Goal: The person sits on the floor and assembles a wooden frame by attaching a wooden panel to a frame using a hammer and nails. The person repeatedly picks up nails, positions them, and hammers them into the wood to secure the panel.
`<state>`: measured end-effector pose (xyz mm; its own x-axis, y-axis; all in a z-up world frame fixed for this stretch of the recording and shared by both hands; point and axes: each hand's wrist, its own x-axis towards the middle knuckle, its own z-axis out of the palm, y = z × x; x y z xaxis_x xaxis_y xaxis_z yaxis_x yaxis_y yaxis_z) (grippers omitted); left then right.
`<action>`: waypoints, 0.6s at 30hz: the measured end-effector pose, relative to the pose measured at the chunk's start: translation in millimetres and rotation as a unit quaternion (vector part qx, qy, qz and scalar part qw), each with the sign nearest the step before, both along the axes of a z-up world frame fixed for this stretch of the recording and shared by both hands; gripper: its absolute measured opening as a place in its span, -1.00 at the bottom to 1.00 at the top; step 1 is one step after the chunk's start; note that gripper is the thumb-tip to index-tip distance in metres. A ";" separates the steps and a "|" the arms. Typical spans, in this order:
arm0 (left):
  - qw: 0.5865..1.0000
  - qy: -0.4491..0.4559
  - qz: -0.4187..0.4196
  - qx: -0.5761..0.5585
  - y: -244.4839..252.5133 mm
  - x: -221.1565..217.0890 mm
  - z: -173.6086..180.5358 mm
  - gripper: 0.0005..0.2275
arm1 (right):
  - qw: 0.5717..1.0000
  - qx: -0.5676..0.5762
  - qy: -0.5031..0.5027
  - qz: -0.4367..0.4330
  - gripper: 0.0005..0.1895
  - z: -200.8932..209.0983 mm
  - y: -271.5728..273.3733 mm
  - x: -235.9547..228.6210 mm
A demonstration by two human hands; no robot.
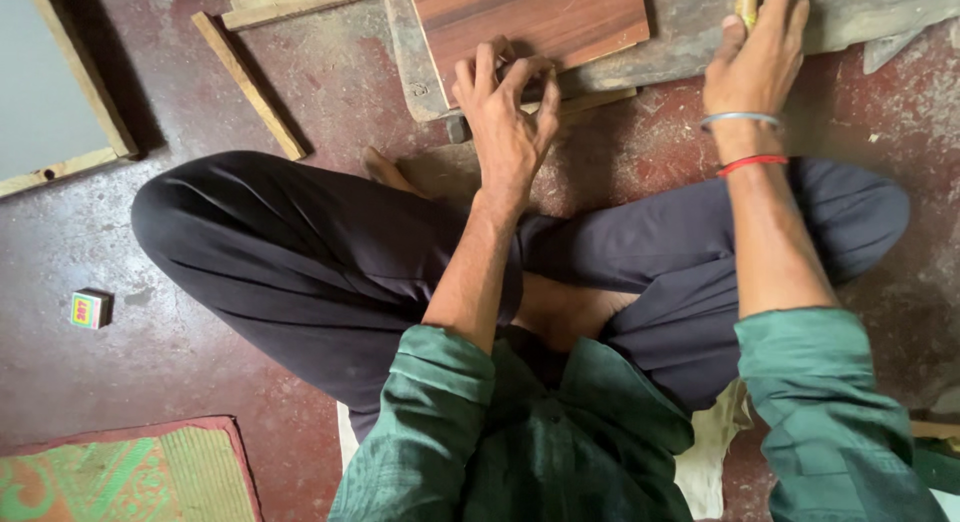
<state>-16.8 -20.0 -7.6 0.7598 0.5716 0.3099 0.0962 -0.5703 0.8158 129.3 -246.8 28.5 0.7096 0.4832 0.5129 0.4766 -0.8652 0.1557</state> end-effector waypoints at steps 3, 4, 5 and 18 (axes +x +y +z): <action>1.000 -0.006 -0.002 -0.005 1.0 0.8 0.6 -0.86 | 0.930 0.254 0.264 0.014 -0.49 25.7 9.1 -6.0; 1.000 -0.014 -0.002 0.001 1.3 1.4 0.5 -0.86 | 0.906 0.310 0.290 -0.005 -0.50 36.3 12.9 -14.1; 1.000 -0.018 -0.001 0.007 1.3 -0.8 0.1 -0.85 | 0.875 0.364 0.317 -0.025 -0.50 45.5 15.9 -30.4; 0.999 0.021 -0.016 -0.022 3.0 -3.2 13.5 -0.82 | 0.829 0.342 0.408 0.169 -0.46 47.3 93.0 -107.2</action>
<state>-20.1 -17.0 5.8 0.7902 0.5583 0.2527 0.1130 -0.5381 0.8353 22.2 -153.8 75.7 0.8384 0.5196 0.1646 0.4153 -0.4134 -0.8103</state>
